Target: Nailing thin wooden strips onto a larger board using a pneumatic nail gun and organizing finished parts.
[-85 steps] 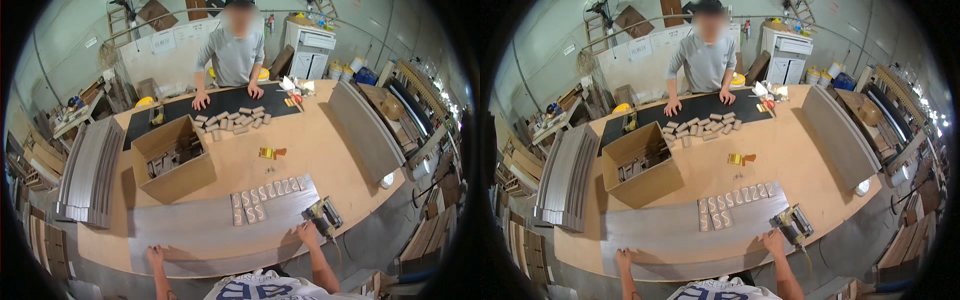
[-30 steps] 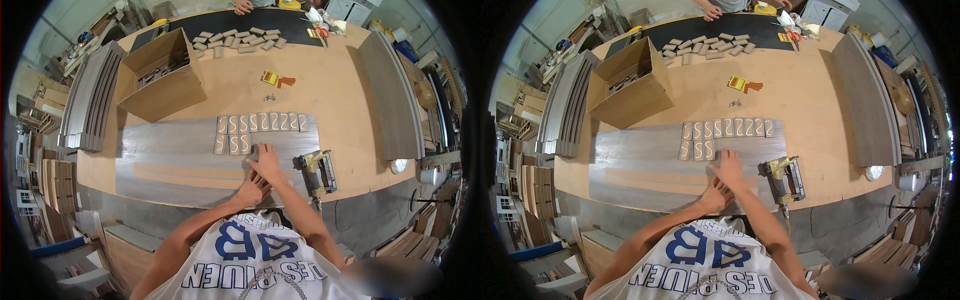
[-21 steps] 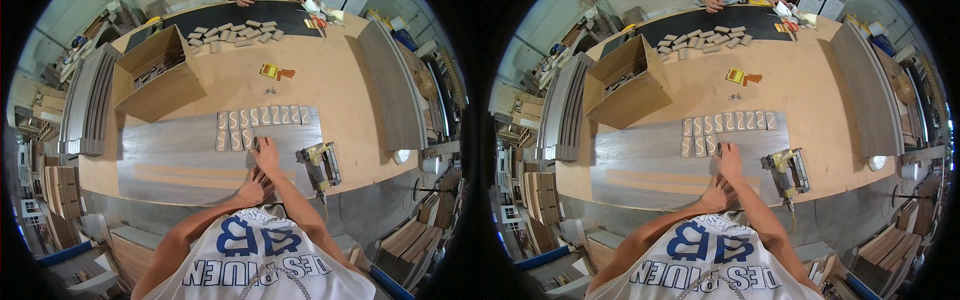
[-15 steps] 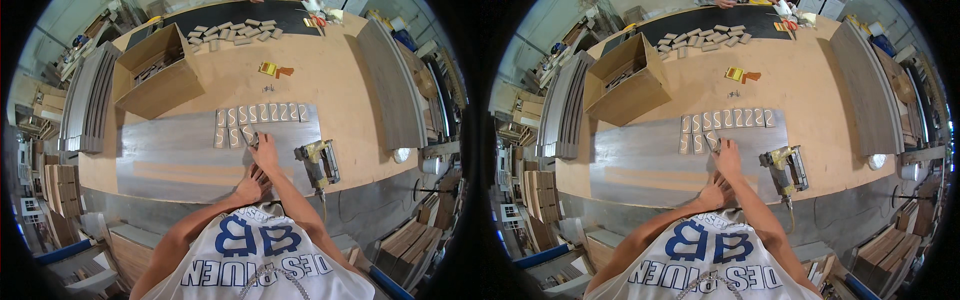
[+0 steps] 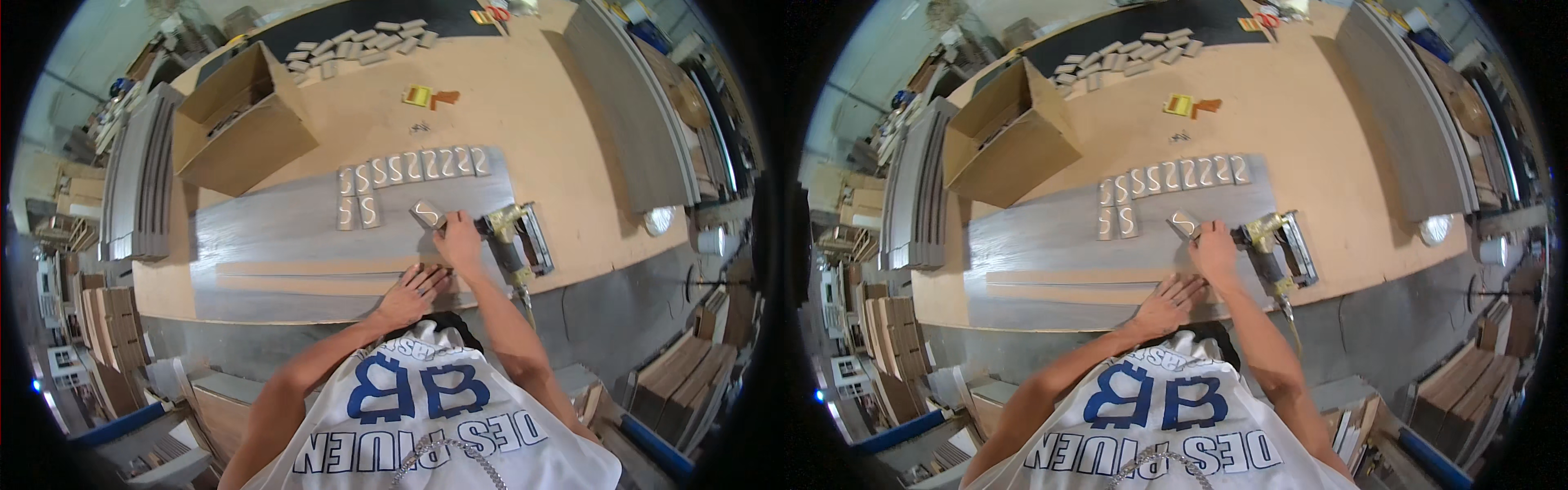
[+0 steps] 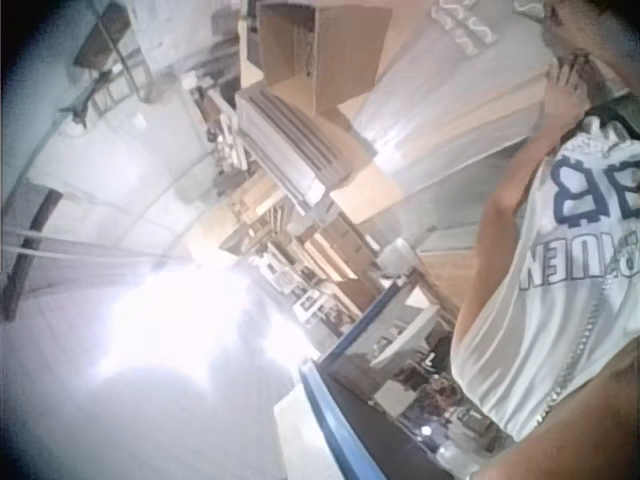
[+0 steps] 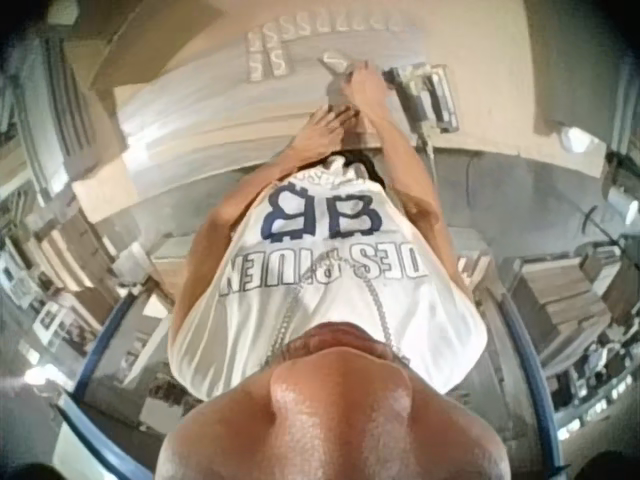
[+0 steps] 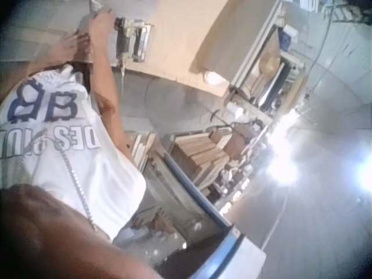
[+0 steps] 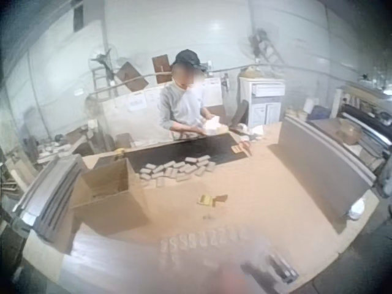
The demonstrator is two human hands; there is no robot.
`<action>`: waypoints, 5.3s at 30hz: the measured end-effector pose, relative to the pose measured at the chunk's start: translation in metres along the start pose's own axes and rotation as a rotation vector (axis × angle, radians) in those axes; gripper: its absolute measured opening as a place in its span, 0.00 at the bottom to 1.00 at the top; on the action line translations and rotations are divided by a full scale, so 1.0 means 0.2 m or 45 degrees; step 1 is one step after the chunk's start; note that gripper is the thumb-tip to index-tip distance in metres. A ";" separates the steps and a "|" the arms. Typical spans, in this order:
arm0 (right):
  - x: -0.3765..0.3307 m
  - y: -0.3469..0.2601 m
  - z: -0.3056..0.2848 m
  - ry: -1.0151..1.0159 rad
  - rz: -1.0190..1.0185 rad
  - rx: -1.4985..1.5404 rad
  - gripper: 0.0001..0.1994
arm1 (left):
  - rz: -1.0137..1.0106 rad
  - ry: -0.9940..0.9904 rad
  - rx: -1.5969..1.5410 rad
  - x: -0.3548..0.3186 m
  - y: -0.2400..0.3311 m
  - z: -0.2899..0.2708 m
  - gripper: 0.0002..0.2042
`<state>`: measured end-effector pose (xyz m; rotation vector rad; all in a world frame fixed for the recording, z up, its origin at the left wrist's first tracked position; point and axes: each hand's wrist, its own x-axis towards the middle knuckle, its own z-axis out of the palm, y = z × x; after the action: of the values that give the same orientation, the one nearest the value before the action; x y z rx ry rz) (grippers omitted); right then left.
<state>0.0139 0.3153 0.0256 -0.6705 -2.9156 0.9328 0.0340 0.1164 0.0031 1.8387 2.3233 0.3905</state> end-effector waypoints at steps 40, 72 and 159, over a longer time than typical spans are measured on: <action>-0.46 0.38 -0.06 -0.117 -0.541 0.061 0.25 | -0.182 -0.042 -0.247 0.04 -0.15 -0.06 0.26; -0.40 0.34 -0.13 -0.255 -0.662 -0.066 0.23 | -0.127 -0.165 -0.211 0.08 -0.15 -0.08 0.27; -0.60 -0.11 -0.73 -0.335 0.695 0.903 0.10 | -0.242 0.006 -0.441 0.14 -0.07 0.04 0.28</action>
<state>0.1340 0.3313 0.1725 -1.3520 -2.2937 2.0853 0.0158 0.1417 -0.0078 1.4464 2.2351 0.7170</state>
